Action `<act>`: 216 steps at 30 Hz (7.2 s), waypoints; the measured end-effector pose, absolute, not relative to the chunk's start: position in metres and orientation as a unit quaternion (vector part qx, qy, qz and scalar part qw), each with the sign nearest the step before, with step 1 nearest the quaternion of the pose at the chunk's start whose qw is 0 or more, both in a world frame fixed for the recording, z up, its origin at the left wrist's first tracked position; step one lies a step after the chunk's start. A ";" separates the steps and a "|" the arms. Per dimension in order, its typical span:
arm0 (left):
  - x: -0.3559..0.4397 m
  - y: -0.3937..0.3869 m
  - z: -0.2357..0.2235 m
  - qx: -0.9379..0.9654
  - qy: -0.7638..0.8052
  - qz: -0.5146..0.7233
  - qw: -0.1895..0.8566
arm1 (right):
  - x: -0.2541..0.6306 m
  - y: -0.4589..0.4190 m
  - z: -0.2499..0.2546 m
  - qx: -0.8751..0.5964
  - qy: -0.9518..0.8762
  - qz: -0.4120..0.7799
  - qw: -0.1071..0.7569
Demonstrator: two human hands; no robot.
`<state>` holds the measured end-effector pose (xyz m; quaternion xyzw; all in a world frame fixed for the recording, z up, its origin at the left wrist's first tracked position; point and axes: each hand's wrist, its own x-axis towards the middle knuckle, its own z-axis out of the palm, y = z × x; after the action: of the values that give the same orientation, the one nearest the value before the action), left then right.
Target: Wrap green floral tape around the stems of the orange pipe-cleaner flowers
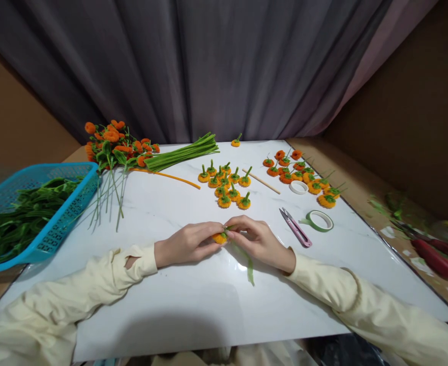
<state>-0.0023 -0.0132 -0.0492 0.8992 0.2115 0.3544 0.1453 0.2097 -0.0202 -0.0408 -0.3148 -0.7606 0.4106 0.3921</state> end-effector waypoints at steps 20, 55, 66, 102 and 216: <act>0.005 -0.020 -0.043 0.829 0.282 0.395 0.277 | 0.214 -0.020 -0.040 -0.299 -0.817 0.311 0.382; 0.002 -0.018 -0.050 0.865 0.230 0.405 0.188 | 0.207 -0.021 -0.038 -0.329 -0.726 0.455 0.397; 0.001 -0.019 -0.053 0.849 0.230 0.422 0.220 | 0.208 -0.025 -0.038 -0.330 -0.772 0.359 0.408; 0.000 -0.017 -0.052 0.854 0.269 0.408 0.179 | 0.207 -0.024 -0.036 -0.361 -0.663 0.510 0.412; 0.007 -0.014 -0.029 0.497 0.299 0.229 0.781 | 0.224 -0.017 -0.026 -0.182 -0.888 0.229 0.354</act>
<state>0.0070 -0.0137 -0.0285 0.4973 0.2994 0.2293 0.7813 0.2240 -0.0173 -0.0262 -0.1823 -0.8882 0.2293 0.3539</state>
